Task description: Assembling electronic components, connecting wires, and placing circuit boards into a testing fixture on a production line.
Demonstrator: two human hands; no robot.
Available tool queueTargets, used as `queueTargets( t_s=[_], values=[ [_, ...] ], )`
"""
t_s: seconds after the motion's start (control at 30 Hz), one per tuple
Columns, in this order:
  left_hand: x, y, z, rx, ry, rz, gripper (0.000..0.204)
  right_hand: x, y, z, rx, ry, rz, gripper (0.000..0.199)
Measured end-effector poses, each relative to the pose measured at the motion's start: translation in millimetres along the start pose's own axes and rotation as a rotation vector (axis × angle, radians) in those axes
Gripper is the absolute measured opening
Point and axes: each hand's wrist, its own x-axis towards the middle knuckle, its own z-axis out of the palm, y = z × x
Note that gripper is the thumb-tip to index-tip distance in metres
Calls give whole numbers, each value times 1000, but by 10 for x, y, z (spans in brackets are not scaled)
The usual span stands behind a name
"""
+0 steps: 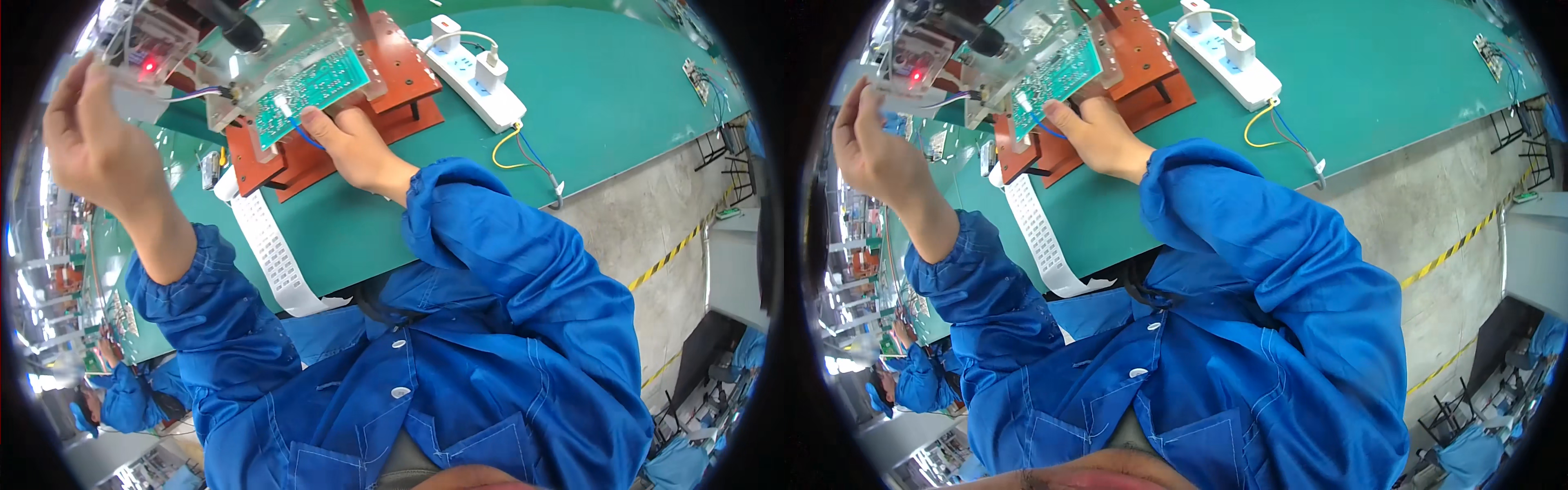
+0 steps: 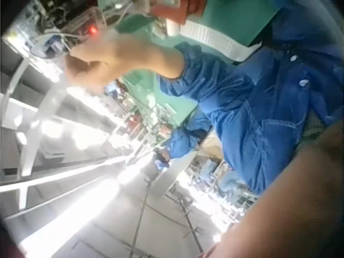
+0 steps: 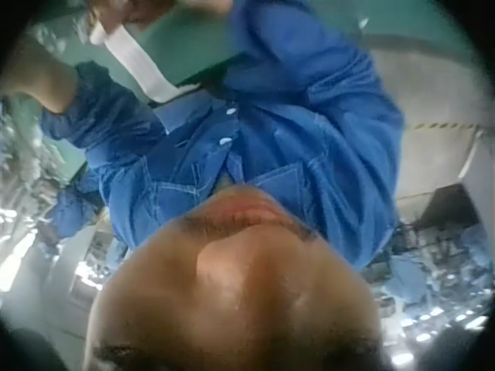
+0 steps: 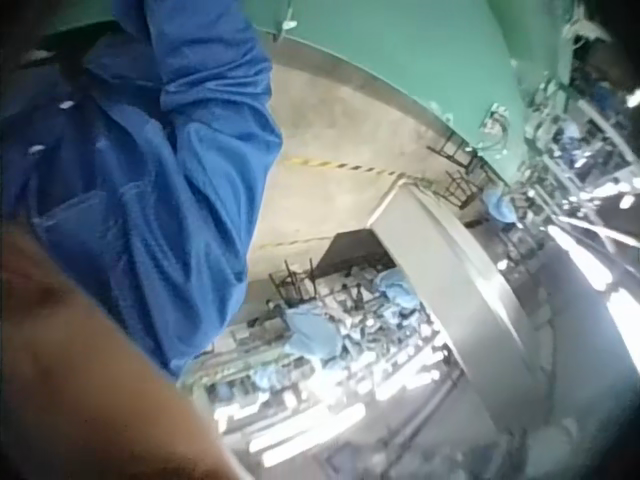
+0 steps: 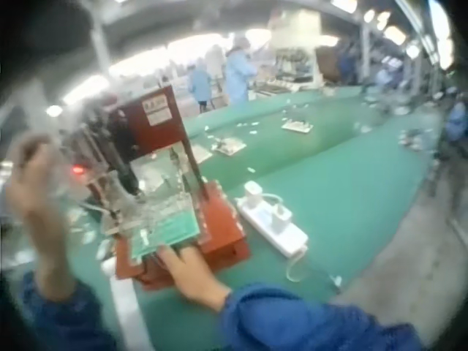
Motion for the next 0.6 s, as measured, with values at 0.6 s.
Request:
queueTargets(
  t_s=[0.6],
  values=[
    [117, -370, -11, 119, -110, 183, 21, -24, 0, -43, -135, 88, -74, 42]
  ],
)
